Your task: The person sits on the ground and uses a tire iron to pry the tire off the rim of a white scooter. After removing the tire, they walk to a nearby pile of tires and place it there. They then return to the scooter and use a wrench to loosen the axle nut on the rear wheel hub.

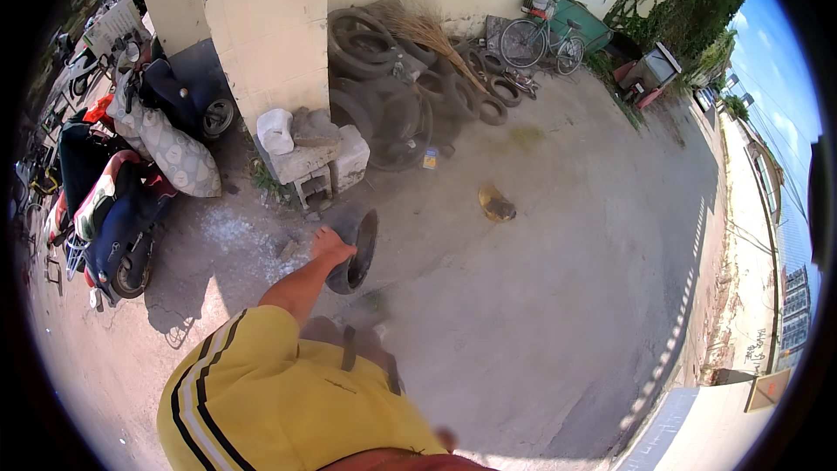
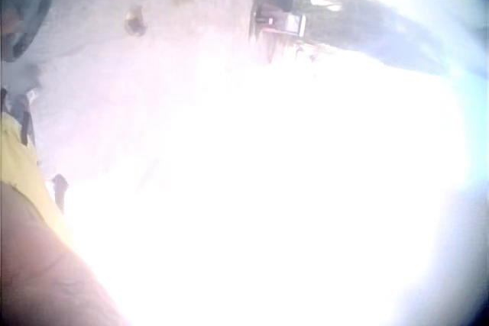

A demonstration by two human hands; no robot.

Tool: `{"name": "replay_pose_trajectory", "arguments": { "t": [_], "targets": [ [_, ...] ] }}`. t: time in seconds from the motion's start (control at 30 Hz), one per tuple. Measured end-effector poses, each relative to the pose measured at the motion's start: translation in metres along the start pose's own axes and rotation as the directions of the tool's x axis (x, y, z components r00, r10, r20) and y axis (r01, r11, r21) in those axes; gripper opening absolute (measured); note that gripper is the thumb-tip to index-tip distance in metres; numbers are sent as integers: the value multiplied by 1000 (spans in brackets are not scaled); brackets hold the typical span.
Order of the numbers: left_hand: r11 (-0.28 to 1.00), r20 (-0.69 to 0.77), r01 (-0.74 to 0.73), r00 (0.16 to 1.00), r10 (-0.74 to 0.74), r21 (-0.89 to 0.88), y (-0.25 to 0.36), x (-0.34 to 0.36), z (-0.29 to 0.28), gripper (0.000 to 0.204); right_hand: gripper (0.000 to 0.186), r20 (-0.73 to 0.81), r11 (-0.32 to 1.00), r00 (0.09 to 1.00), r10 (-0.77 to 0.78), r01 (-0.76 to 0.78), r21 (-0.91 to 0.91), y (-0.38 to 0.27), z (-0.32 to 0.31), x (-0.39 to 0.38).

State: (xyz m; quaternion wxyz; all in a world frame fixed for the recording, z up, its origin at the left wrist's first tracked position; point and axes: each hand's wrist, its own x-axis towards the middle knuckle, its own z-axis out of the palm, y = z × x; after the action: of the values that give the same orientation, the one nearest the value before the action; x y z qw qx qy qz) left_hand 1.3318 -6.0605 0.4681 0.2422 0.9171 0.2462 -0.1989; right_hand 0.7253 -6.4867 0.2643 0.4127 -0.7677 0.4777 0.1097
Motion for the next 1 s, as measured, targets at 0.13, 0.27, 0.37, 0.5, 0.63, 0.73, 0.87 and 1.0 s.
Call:
{"name": "replay_pose_trajectory", "arguments": {
  "t": [0.13, 0.27, 0.37, 0.5, 0.63, 0.73, 0.87, 1.0],
  "targets": [
    [999, 76, -1, 997, 5, -49, 99, 6, 19, 115, 12, 106, 513, 721, -684, 580, -633, 7, -51, 79],
    [996, 128, 20, 992, -8, -92, 181, 30, 37, 105, 21, 140, 491, 768, -625, 526, -694, -48, -63, 86],
    [969, 332, -14, 938, 98, -246, 238, 53, 45, 91, 30, -6, 837, 889, 458, -429, 340, -58, -61, 37],
    [930, 410, 40, 904, 123, -366, 276, 111, 37, 82, 29, 81, 744, 819, 568, -552, 377, -176, -21, 60],
    [939, 274, 1, 956, 99, -344, 313, 194, 44, 83, 27, 91, 783, 847, 524, -521, 339, -282, -15, 84],
    [928, 289, 68, 956, 44, -365, 328, 265, 13, 89, 26, 99, 822, 876, 472, -478, 309, -349, -8, 115],
    [935, 83, 27, 997, 3, -354, 344, 361, -65, 101, 24, 111, 869, 904, 412, -427, 249, -425, -3, 156],
    [785, 41, 164, 984, -174, -598, 371, 410, -191, 101, 22, 123, 891, 913, 389, -407, 201, -474, 2, 180]
  ]
}}
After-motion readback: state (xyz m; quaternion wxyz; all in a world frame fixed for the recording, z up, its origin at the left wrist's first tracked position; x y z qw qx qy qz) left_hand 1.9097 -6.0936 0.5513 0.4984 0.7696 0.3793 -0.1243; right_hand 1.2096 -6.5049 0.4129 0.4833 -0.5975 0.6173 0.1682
